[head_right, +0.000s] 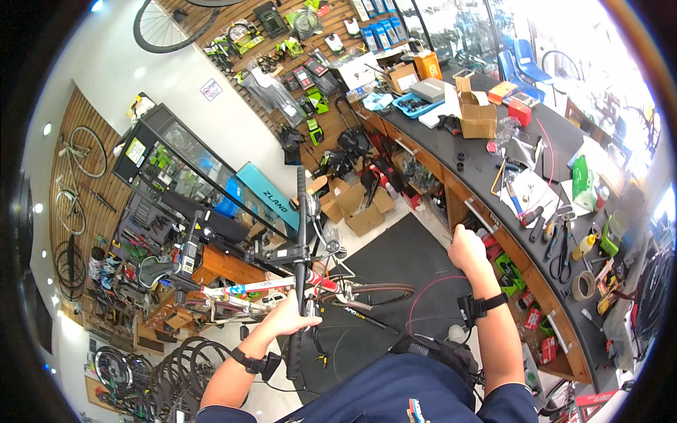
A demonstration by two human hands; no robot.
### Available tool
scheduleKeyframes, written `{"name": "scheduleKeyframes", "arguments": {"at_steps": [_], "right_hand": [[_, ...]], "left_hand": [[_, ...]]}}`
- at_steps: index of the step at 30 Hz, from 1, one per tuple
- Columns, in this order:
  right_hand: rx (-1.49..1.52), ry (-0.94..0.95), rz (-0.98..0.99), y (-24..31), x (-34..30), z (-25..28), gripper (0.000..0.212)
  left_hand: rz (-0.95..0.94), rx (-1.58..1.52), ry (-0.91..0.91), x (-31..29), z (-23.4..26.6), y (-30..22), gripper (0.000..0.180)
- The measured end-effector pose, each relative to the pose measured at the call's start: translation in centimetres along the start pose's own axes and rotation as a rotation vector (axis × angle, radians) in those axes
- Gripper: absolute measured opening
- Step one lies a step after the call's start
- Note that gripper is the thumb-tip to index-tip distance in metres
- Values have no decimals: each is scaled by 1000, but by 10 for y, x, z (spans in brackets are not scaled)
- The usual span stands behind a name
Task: The person inserts bicycle cables into housing, threads them through the handlebar controls, and secures the components using a screwdriver.
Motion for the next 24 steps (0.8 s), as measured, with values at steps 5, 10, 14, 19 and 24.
{"name": "scheduleKeyframes", "arguments": {"at_steps": [5,10,14,19,24], "right_hand": [[-3,-20,-17,-1,-2,-1,25],[43,-44,29,-2,0,-7,21],[98,-41,39,3,-2,-6,20],[151,-82,61,16,-10,8,19],[169,-104,83,20,-12,10,20]], "left_hand": [[-45,67,16,2,2,-9,72],[40,47,71,3,3,-16,86],[18,64,35,1,1,-12,90],[73,44,59,3,2,-11,91],[41,19,44,1,0,-4,83]]}}
Point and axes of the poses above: each hand's wrist, its own x-axis towards the middle knuckle, its own z-axis out of the back of the hand, y = z × x, the point moved 1 cm from there along x, towards the middle knuckle, and after that the axes turned 14 degrees about -z, right-handed, at the moved point
